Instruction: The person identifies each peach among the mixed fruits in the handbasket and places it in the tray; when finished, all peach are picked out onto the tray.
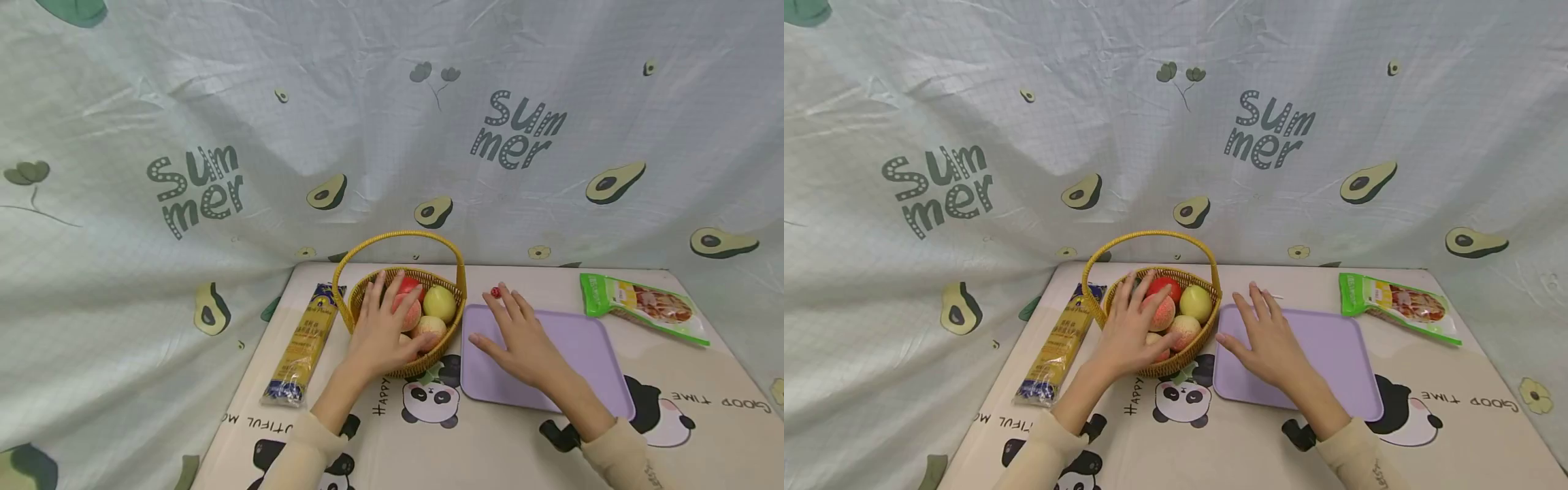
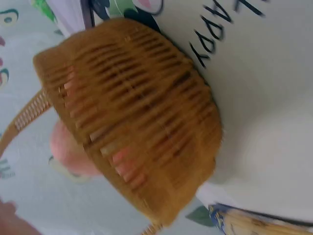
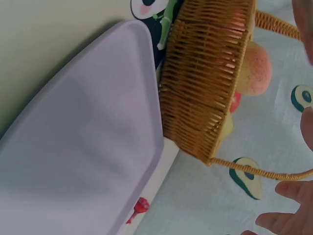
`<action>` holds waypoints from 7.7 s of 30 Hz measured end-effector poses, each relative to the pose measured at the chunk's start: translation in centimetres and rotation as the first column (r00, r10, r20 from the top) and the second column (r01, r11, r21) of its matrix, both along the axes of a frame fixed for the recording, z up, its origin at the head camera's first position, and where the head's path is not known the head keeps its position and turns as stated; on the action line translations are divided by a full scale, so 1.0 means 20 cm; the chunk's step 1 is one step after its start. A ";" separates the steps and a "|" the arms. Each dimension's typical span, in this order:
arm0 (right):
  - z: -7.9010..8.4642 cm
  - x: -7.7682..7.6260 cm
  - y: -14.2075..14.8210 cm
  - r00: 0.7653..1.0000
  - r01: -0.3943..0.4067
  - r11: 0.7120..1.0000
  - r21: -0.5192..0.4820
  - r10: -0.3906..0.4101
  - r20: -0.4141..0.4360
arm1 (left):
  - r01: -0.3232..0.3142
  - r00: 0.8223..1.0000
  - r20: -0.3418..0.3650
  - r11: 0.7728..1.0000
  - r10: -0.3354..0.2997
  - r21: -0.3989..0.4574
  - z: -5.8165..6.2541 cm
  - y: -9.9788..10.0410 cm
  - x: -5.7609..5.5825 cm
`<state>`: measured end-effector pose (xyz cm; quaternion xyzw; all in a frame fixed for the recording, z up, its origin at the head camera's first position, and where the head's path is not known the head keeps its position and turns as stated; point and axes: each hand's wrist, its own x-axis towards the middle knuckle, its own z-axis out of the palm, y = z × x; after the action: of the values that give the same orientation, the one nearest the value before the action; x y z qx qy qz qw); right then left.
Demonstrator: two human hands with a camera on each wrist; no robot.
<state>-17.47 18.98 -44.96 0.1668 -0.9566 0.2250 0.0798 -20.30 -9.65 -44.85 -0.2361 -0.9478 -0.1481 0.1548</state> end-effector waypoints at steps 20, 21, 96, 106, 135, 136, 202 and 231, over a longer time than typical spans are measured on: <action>0.05 -0.09 -0.35 0.976 -0.190 0.963 -0.194 0.207 0.071 | -0.307 0.816 0.535 0.620 -0.219 0.722 -0.16 -0.50 -0.04; 0.05 -0.10 -0.38 0.975 -0.195 0.961 -0.194 0.212 0.069 | -0.326 0.772 0.588 0.644 -0.242 0.692 -0.18 -0.51 -0.04; -0.34 0.25 -0.03 1.000 -0.018 0.960 -0.280 0.023 0.015 | -0.295 0.696 0.678 0.767 -0.236 0.570 -0.28 -0.52 -0.09; -0.37 0.26 -0.04 0.999 -0.025 0.955 -0.297 0.037 0.035 | -0.293 0.698 0.676 0.768 -0.236 0.570 -0.28 -0.52 -0.09; 0.05 0.02 -0.23 0.987 -0.151 0.972 -0.182 0.158 0.023 | -0.301 0.695 0.677 0.757 -0.242 0.579 -0.27 -0.52 -0.08; 0.08 0.00 -0.28 0.983 -0.169 0.970 -0.177 0.178 0.036 | -0.298 0.696 0.675 0.756 -0.245 0.583 -0.27 -0.52 -0.08; 0.31 -0.13 -0.23 0.902 -0.414 0.906 -0.091 0.422 0.093 | -0.195 0.724 0.667 0.875 -0.177 0.443 -0.21 -0.51 -0.12; -0.11 0.12 0.37 0.982 -0.176 0.973 -0.147 0.163 -0.093 | -0.201 0.723 0.673 0.884 -0.157 0.422 -0.20 -0.52 -0.12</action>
<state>-15.15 26.35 -47.08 0.2501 -0.9145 0.2977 0.1115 -22.72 -20.04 -48.85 -0.1079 -0.8746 -0.4464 -0.1553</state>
